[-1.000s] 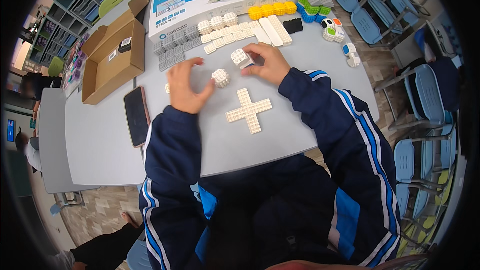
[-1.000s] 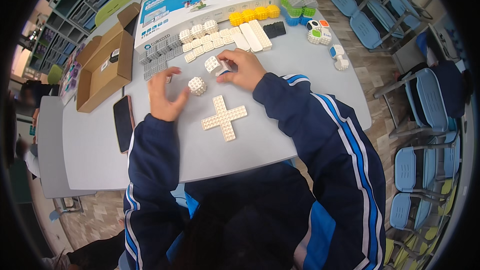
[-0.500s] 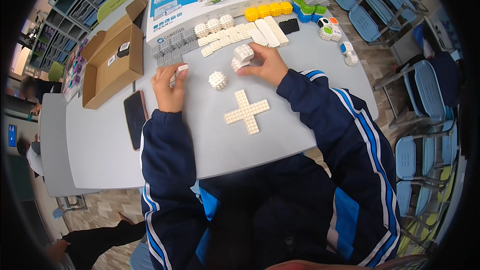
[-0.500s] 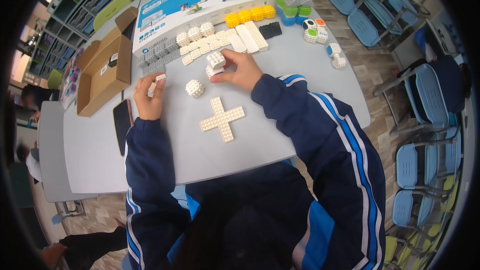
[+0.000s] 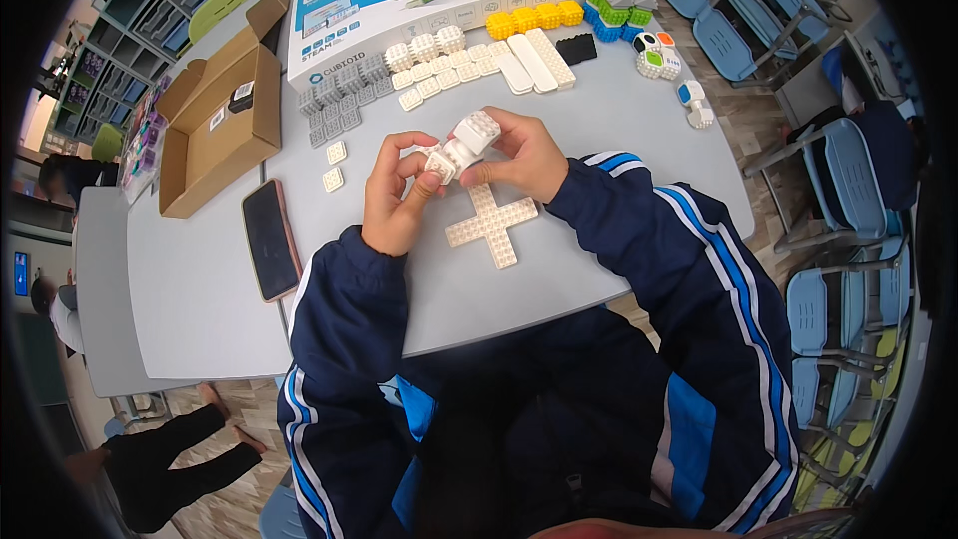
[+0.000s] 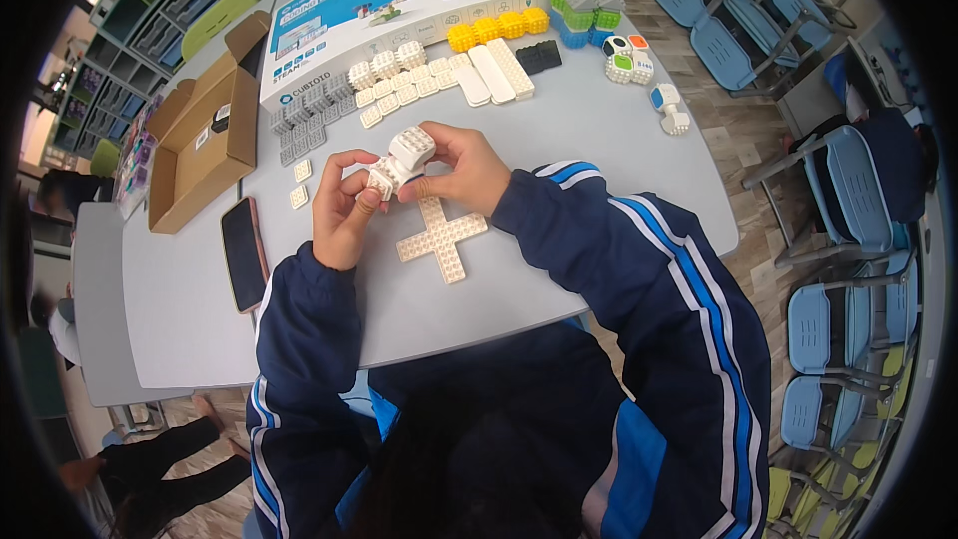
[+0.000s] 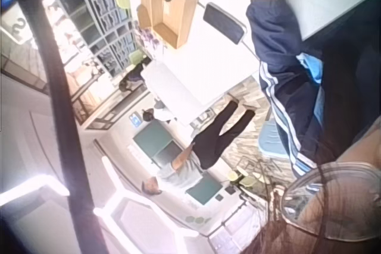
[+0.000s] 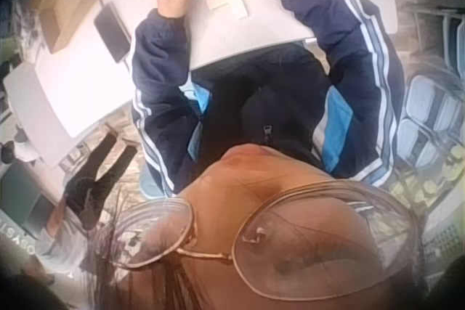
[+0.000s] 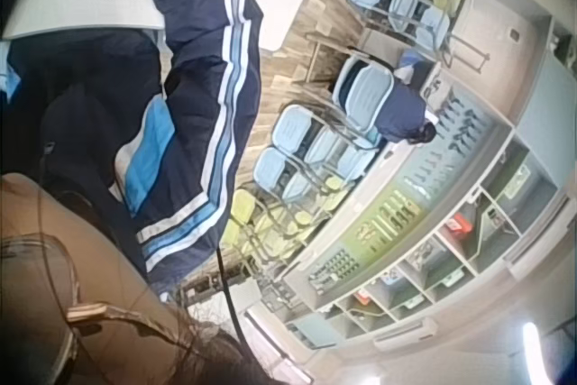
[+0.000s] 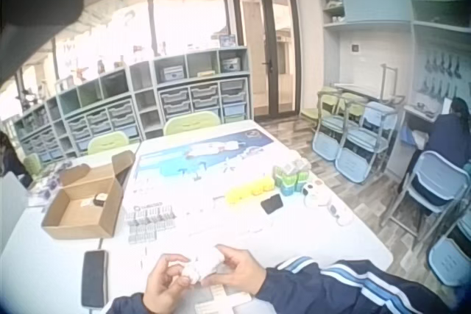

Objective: The person assembles small interlocking plastic building blocks into several small structures on a table. They pick up individual blocks, connect them to form green and blue towers, and later build a white cross-shaped structure. The person handles blocks one at a time and arranges them into distinct shapes.

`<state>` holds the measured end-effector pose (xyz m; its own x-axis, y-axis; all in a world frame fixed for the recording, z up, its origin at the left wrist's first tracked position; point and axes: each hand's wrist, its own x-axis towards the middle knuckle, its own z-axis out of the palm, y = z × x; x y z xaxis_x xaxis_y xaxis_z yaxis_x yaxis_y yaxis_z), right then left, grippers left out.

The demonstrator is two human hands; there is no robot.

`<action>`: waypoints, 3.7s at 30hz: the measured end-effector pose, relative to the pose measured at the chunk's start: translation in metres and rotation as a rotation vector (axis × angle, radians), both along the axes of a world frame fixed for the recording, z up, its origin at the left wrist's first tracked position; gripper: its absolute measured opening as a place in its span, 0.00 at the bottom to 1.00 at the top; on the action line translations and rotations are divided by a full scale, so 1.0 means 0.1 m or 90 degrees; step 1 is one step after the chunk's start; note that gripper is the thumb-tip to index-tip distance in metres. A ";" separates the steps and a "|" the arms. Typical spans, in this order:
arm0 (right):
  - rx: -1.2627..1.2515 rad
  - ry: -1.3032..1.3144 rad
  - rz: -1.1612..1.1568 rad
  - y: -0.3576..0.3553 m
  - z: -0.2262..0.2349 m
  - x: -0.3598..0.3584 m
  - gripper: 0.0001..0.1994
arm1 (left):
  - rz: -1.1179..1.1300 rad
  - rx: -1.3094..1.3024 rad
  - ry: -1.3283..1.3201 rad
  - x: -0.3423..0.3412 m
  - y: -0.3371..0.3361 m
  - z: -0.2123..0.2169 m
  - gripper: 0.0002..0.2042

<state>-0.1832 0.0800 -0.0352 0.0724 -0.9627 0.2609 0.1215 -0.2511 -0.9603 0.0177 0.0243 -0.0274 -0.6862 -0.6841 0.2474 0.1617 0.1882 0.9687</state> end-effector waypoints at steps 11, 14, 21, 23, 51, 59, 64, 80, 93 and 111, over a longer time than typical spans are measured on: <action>0.022 -0.003 0.014 0.05 0.00 0.03 0.23 | -0.010 -0.010 -0.063 0.03 0.00 0.06 0.17; 0.007 -0.018 0.013 0.06 0.01 0.05 0.23 | -0.008 0.000 -0.047 0.01 0.03 0.09 0.17; 0.029 0.060 0.022 0.08 0.03 0.03 0.24 | -0.029 0.000 -0.071 0.04 0.00 0.02 0.17; 0.025 0.066 0.016 0.08 0.04 0.03 0.24 | -0.037 -0.016 -0.076 0.05 -0.03 0.01 0.18; -0.048 0.202 -0.058 0.19 0.16 0.08 0.21 | -0.044 0.042 -0.103 0.06 0.04 0.13 0.15; -0.072 0.112 0.000 0.14 0.08 0.11 0.29 | -0.006 0.032 -0.052 0.03 0.06 0.08 0.17; -0.101 -0.001 0.071 0.09 0.04 0.17 0.39 | 0.039 0.047 0.003 0.01 0.06 0.02 0.21; -0.088 -0.197 -0.078 -0.15 -0.16 -0.23 0.35 | 0.233 -0.567 -0.283 -0.05 -0.08 -0.09 0.30; -0.078 -0.084 -0.045 -0.07 -0.10 -0.17 0.36 | 0.223 -0.472 -0.268 -0.01 -0.09 -0.20 0.22; 0.014 0.172 -0.121 -0.20 -0.27 -0.20 0.33 | 0.138 -0.342 -0.162 -0.05 -0.09 -0.20 0.22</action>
